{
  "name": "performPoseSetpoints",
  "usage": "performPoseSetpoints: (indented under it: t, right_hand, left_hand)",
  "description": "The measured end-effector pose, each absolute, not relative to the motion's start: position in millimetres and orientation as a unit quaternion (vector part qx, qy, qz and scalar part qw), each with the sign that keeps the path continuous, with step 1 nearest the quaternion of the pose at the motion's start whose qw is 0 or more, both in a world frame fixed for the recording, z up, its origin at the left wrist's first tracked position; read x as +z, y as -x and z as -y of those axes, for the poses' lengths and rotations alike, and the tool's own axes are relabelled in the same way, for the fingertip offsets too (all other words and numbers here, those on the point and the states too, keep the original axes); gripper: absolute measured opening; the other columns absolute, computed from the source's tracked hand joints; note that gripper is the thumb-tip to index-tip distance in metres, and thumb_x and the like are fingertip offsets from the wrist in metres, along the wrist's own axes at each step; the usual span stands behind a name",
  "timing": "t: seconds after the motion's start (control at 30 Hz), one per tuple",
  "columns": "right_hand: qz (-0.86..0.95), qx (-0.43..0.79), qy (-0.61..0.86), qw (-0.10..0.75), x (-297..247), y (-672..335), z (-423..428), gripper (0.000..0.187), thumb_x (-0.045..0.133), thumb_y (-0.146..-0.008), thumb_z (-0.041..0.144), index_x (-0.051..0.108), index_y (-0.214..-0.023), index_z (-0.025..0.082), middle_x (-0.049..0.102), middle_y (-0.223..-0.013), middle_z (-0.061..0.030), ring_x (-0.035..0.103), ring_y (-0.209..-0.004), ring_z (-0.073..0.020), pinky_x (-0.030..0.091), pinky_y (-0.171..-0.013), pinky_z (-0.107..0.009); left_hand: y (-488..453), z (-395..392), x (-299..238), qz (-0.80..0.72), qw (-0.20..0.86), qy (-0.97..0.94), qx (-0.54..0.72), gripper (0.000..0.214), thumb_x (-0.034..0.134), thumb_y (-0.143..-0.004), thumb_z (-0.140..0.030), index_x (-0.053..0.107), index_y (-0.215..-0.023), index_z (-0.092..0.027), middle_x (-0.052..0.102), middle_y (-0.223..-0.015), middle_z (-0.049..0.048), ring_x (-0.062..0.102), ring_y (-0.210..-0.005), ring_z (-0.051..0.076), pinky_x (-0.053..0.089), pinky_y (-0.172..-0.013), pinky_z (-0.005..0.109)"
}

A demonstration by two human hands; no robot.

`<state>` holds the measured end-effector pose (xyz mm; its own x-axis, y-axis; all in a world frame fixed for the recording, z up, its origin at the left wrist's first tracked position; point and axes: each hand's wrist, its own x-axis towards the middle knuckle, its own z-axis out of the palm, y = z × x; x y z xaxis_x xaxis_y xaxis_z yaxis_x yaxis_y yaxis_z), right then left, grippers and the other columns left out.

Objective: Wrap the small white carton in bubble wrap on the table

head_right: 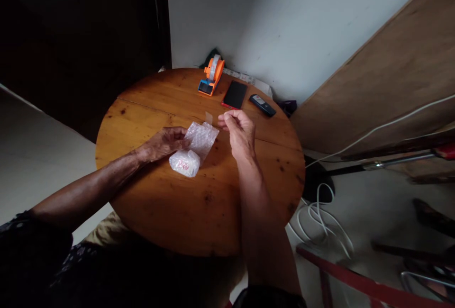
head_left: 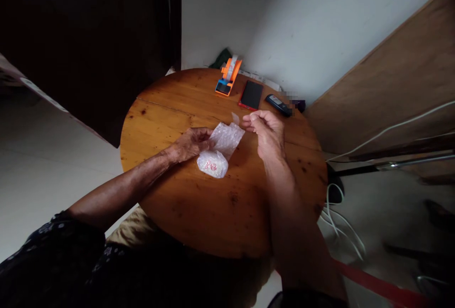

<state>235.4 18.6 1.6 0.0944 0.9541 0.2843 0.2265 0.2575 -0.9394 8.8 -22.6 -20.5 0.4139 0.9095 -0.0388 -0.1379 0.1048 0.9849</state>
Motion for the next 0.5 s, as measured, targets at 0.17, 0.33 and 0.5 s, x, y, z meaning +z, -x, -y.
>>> performPoseSetpoints:
  t: [0.17,0.33,0.5]
  right_hand:
    - [0.659,0.376,0.463,0.457,34.7,-240.3,3.8,0.025,0.067,-0.087,0.045,0.063,-0.077,0.022,0.064,-0.068,0.0015,0.057,-0.055,-0.0109,0.049,-0.054,-0.027]
    - [0.737,0.464,0.425,0.247,56.4,-224.7,28.5,0.036,0.066,-0.088,0.051,0.065,-0.072,0.019,0.067,-0.065,-0.0011,0.061,-0.053,-0.0125,0.049,-0.052,-0.027]
    - [0.760,0.334,0.498,0.251,35.0,-200.8,27.6,0.042,0.066,-0.085,0.060,0.059,-0.073,0.021,0.062,-0.065,-0.0003,0.060,-0.060,-0.0151,0.044,-0.055,-0.028]
  left_hand:
    - [-11.1,24.9,-18.6,-0.386,0.640,-0.520,0.413,0.033,0.082,-0.073,-0.039,0.062,-0.074,-0.014,0.061,-0.065,-0.0014,0.050,-0.054,0.007,0.040,-0.052,0.021]
    - [-11.0,23.7,-17.8,-0.405,0.621,-0.504,0.442,0.033,0.082,-0.074,-0.040,0.062,-0.074,-0.014,0.061,-0.064,-0.0008,0.050,-0.054,0.008,0.039,-0.051,0.022]
    - [-10.2,25.5,-14.9,-0.387,0.646,-0.480,0.450,0.035,0.083,-0.072,-0.043,0.064,-0.076,-0.015,0.064,-0.068,0.0000,0.054,-0.059,0.010,0.043,-0.058,0.024]
